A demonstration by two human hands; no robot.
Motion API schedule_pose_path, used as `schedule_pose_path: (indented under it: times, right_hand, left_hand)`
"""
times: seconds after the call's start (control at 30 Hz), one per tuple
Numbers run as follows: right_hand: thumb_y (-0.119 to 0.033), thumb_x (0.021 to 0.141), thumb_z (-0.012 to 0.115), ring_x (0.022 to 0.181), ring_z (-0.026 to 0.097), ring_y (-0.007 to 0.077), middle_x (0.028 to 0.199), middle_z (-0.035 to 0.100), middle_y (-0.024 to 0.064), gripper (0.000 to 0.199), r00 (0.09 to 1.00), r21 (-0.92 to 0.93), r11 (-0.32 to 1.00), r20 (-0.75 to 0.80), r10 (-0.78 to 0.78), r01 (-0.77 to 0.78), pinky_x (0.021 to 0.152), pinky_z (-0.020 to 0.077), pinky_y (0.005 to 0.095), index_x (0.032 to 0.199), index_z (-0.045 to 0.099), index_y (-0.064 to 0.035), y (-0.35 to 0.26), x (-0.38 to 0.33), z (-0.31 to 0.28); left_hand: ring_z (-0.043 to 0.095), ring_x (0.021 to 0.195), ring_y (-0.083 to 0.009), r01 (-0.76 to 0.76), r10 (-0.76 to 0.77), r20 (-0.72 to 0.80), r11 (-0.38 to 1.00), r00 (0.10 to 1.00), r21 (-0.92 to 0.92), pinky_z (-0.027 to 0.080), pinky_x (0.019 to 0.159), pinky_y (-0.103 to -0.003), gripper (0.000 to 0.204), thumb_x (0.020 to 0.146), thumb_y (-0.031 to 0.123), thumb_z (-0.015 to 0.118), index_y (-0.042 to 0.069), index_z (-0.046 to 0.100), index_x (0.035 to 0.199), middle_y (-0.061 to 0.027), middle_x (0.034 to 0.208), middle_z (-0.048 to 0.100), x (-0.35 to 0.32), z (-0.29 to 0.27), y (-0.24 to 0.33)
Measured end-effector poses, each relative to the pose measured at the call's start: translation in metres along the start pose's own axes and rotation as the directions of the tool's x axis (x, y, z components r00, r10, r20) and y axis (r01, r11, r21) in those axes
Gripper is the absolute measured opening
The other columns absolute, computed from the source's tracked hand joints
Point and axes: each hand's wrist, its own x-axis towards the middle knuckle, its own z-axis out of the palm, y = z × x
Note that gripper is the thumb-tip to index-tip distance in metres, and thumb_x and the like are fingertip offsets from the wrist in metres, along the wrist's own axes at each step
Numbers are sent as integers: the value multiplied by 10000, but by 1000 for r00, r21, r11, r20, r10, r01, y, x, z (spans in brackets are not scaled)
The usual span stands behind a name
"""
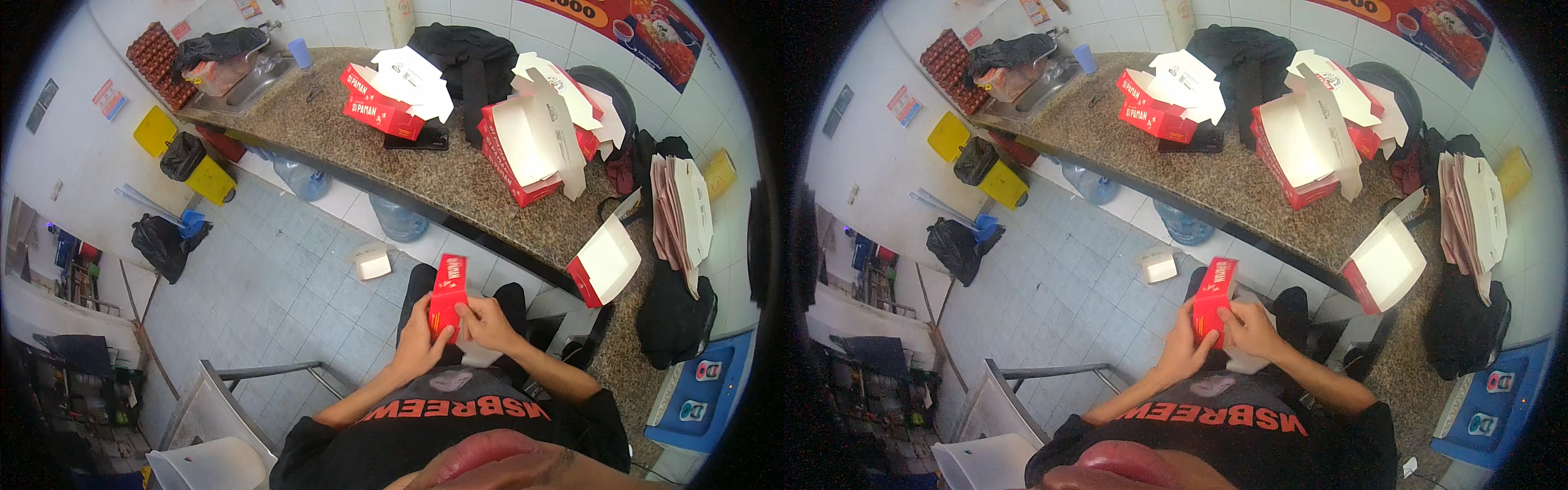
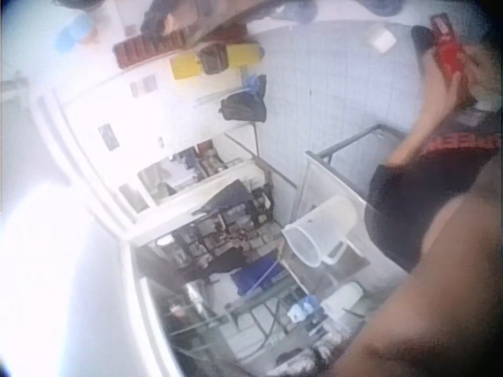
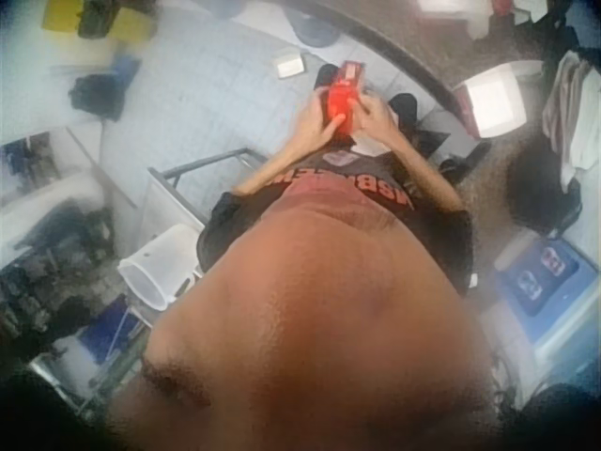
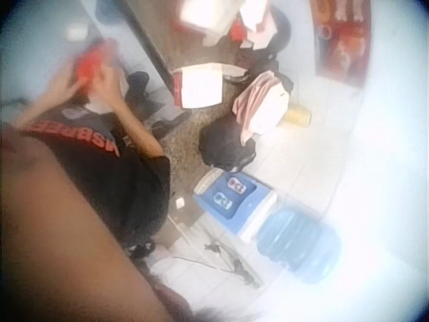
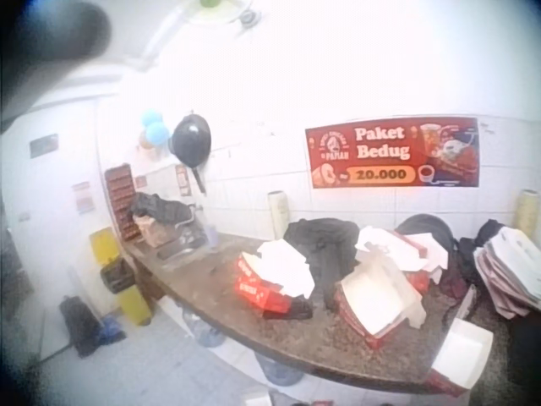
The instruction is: The person sits at a counter and repeatedly assembles red and white cardboard food boxes. They pick up flat-packed box components, fold the sides, and interlock the flaps to form the box structure. The person handles the boxes one at a time, stacking the completed units on the counter.
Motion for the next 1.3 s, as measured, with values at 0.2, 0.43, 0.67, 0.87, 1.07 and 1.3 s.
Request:
schedule_pose_path:
  times: [0.2, 0.43, 0.67, 0.87, 1.07, 1.3]
  right_hand:
    - [-115, 1041, 541, 541, 609, 107, 658, 632, 44, 265, 991, 201, 972, 26, -133, 125, 526, 470, 256, 800, 517, -9, -81, 21, -8]
    - [21, 825, 756, 692, 607, 103, 812, 605, 72, 190, 875, -106, 884, -132, -466, 455, 556, 473, 259, 837, 566, 11, -79, 40, -14]
    - [24, 890, 721, 904, 646, 118, 976, 632, 61, 135, 942, 208, 919, -45, -332, 334, 799, 544, 269, 889, 590, -6, -31, 40, 39]
    - [-141, 1031, 580, 1065, 623, 110, 1164, 648, 58, 278, 984, 721, 676, 174, 36, -153, 927, 520, 309, 1267, 544, 1, -92, 63, 43]
    - [-123, 991, 606, 1085, 591, 119, 1200, 656, 94, 413, 907, 115, 908, 84, -413, 402, 980, 480, 305, 1354, 525, 58, -205, 71, 27]
    - [-265, 954, 616, 910, 665, 146, 1019, 735, 132, 440, 796, -512, 715, -94, -597, 476, 839, 513, 303, 1270, 621, 42, -254, 266, -63]
  left_hand:
    - [687, 986, -484, -272, 288, -347, 958, 893, 95, 559, 818, -461, 620, 954, 78, 601, -75, 313, 1480, -334, 1124, 657, 30, 6, 6]
    - [670, 1026, -496, -337, 394, -286, 913, 874, 230, 557, 838, -481, 653, 944, 76, 611, -79, 307, 1501, -360, 1242, 602, 28, -28, 14]
    - [652, 1080, -486, -161, 178, -325, 984, 929, 77, 541, 899, -479, 686, 944, 83, 611, -70, 276, 1523, -348, 1318, 569, 14, -33, -2]
    - [475, 1335, -485, -392, 491, -382, 866, 783, 310, 454, 1051, -502, 717, 969, 165, 616, -31, 242, 1549, -342, 1494, 397, 7, -46, -15]
    - [428, 1361, -508, -280, 301, -498, 953, 813, 119, 441, 1052, -541, 796, 977, 468, 587, 30, 269, 1561, -307, 1554, 335, 4, -49, -76]
    - [366, 1344, -624, 248, -270, -26, 837, 963, 488, 417, 1052, -641, 798, 925, 602, 589, 276, 284, 1586, -281, 1629, 205, -21, 35, -217]
